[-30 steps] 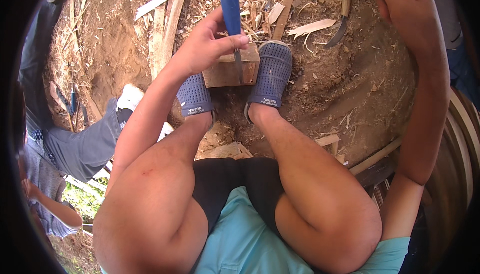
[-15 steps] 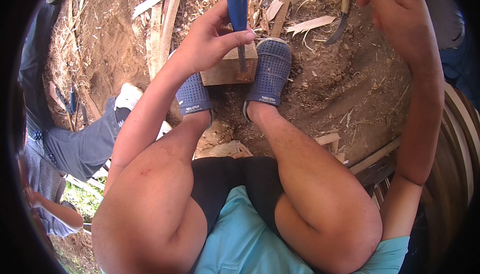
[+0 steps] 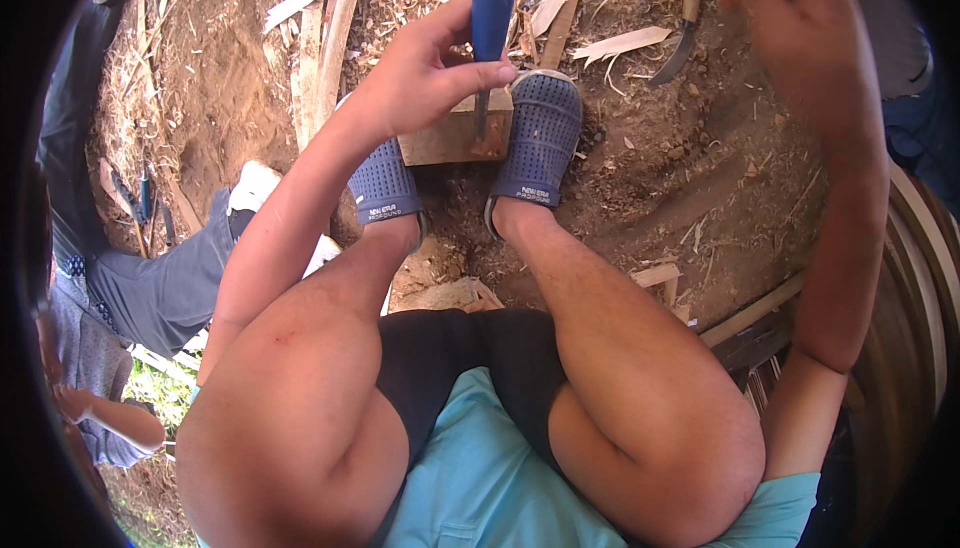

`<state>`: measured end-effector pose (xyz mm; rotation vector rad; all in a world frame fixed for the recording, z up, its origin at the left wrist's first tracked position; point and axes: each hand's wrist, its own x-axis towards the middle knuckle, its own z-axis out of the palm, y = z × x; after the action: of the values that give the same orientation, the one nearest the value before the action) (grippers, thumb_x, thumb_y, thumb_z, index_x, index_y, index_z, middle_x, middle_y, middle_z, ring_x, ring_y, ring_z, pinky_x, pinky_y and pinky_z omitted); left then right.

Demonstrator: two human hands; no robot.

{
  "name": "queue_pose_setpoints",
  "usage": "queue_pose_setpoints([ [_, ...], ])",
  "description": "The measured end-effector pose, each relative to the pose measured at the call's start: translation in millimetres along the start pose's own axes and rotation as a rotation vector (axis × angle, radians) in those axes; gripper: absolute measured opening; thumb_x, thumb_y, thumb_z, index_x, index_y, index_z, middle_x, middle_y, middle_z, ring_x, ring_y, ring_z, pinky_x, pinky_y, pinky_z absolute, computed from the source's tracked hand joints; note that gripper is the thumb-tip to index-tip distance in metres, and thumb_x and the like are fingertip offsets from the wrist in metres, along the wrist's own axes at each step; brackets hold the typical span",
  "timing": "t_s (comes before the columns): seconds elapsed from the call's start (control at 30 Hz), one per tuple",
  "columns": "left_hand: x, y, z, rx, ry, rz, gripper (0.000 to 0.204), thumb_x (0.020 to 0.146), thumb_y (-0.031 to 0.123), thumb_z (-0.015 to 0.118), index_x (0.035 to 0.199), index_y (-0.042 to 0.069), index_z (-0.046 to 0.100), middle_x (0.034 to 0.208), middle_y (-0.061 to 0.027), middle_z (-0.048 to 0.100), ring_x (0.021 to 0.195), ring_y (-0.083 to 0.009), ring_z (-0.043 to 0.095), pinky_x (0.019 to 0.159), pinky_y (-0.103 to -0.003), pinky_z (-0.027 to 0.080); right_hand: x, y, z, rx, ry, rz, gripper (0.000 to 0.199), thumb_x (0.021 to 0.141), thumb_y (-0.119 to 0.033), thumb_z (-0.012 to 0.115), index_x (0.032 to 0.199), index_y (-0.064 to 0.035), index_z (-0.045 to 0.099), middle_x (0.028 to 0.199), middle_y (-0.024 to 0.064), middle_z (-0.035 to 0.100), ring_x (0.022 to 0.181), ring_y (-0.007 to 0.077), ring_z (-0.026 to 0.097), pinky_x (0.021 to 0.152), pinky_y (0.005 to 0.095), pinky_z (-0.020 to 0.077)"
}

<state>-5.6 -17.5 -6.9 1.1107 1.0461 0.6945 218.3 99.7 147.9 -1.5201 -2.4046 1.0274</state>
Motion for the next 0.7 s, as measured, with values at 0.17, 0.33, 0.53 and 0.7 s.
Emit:
queue_pose_setpoints([
  [0.17, -4, -5, 3, 0.016, -0.021, -0.030, 0.049, 0.086, 0.013, 0.072, 0.130, 0.005, 0.051, 0.099, -0.0022, 0.061, 0.094, -0.0110, 0.062, 0.083, -0.030, 0.054, -3, -2, -15, 0.031, 0.015, 0.038, 0.046, 0.100, -0.020, 0.051, 0.141, -0.0003, 0.044, 0.075, -0.0006, 0.057, 0.060, 0.0041, 0.046, 0.057, 0.0195, 0.0378],
  [0.33, -7, -2, 6, 0.048, 0.002, 0.008, 0.050, 0.085, 0.010, 0.073, 0.130, 0.005, 0.051, 0.098, -0.0017, 0.061, 0.095, -0.0103, 0.061, 0.081, -0.030, 0.054, -2, -1, -4, -0.068, -0.047, -0.069, 0.046, 0.100, -0.019, 0.051, 0.141, 0.0008, 0.044, 0.080, 0.0012, 0.059, 0.066, 0.0056, 0.048, 0.061, 0.0209, 0.0392],
  [0.53, -2, -5, 5, 0.003, -0.013, -0.033, 0.049, 0.085, 0.010, 0.073, 0.128, 0.005, 0.052, 0.099, -0.0016, 0.062, 0.093, -0.0106, 0.061, 0.082, -0.030, 0.054, 3, -4, -14, -0.008, -0.007, 0.016, 0.045, 0.100, -0.017, 0.052, 0.140, 0.0020, 0.044, 0.086, 0.0034, 0.061, 0.073, 0.0075, 0.051, 0.067, 0.0226, 0.0408],
  [0.7, -10, -10, 0, -0.018, 0.021, -0.059, 0.046, 0.085, 0.010, 0.072, 0.126, 0.004, 0.052, 0.098, -0.0022, 0.062, 0.092, -0.0111, 0.061, 0.083, -0.030, 0.053, -2, -4, -6, -0.108, -0.084, -0.100, 0.044, 0.099, -0.016, 0.052, 0.139, 0.0030, 0.045, 0.091, 0.0051, 0.062, 0.079, 0.0091, 0.053, 0.072, 0.0239, 0.0421],
])
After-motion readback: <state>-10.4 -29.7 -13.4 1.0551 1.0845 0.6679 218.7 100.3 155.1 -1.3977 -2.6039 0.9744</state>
